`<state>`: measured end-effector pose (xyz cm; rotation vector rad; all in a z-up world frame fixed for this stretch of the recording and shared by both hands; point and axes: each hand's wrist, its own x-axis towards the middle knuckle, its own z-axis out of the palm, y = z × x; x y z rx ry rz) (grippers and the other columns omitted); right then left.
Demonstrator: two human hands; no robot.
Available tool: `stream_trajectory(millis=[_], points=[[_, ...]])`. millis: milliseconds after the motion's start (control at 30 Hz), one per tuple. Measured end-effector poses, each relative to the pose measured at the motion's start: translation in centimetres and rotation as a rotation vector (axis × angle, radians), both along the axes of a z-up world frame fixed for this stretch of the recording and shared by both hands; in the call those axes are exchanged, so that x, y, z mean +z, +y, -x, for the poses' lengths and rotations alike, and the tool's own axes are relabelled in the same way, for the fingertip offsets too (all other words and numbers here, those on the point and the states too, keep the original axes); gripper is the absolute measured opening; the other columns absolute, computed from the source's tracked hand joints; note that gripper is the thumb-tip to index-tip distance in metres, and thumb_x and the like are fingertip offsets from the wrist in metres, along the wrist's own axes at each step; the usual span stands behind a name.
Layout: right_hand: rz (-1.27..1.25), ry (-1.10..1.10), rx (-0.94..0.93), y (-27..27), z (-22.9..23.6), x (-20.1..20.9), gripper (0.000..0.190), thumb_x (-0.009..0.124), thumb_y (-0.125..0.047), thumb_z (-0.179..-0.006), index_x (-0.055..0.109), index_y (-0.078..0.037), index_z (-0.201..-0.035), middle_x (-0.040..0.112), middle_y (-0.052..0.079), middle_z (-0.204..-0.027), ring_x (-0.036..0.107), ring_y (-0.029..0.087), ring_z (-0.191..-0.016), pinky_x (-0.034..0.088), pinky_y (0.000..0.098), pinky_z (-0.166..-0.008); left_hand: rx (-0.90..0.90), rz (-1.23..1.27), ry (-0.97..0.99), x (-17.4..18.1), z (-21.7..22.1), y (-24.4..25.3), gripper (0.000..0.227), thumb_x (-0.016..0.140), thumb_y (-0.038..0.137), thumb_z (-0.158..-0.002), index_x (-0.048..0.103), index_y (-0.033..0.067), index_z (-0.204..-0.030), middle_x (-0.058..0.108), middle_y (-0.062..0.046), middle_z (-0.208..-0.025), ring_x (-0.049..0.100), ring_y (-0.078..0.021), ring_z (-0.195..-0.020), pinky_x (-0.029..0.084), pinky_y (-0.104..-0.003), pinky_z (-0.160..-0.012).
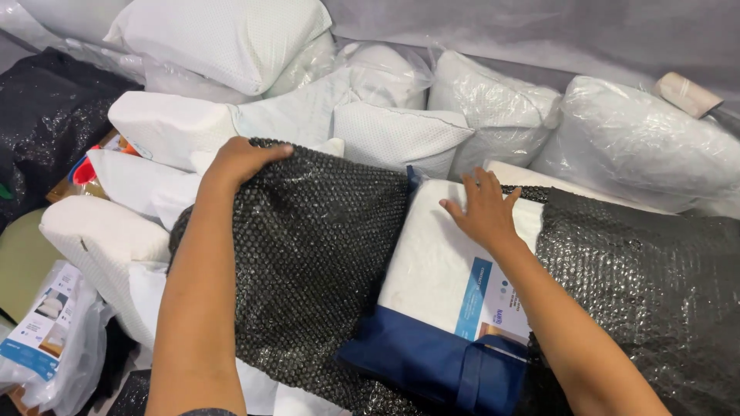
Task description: The person is preparing a pillow for shipment by placing it in a sleeve and wrapping it with bubble wrap.
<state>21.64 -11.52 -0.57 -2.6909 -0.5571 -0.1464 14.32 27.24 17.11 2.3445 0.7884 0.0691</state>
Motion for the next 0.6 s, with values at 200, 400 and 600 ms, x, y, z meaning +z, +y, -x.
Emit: stream_trajectory(millis=[200,400,600], points=[[0.085,0.267,-0.041,0.9,-1.6,-0.5,0.066,0.049,-0.056,-0.103,0.048,-0.014,-0.153,0.057,0.015,-0.147,0.045,0.036,-0.144,-0.002,0.0832,-0.111,-0.064,-0.646,0.066,-5.5,-3.4,5.9,0.041,0.062,0.037,-0.100,0.068,0.0063,-0.126,0.073,-0.028,-0.097,0.073,-0.0476,-0.094,0.059,-0.056,-0.070],[-0.070,0.167,-0.025,-0.2,-0.9,-1.6,0.052,0.065,-0.051,-0.097,0.062,-0.017,-0.137,0.068,0.010,-0.122,0.055,0.034,-0.130,0.001,0.0818,-0.112,0.023,-0.447,0.095,-5.5,-4.1,6.6,0.057,0.036,0.047,-0.114,0.050,-0.0056,-0.132,0.066,-0.039,-0.108,0.068,-0.0542,-0.100,0.058,-0.060,-0.072],[-0.203,-0.059,0.041,-1.0,-0.4,-3.2,0.035,0.076,-0.042,-0.092,0.064,-0.024,-0.119,0.065,0.000,-0.106,0.058,0.028,-0.113,0.012,0.0773,-0.111,-0.011,0.174,-0.184,-0.2,-3.1,1.6,0.041,0.048,0.022,-0.104,0.046,0.0043,-0.141,0.047,-0.041,-0.141,0.058,-0.0500,-0.116,0.049,-0.047,-0.078]])
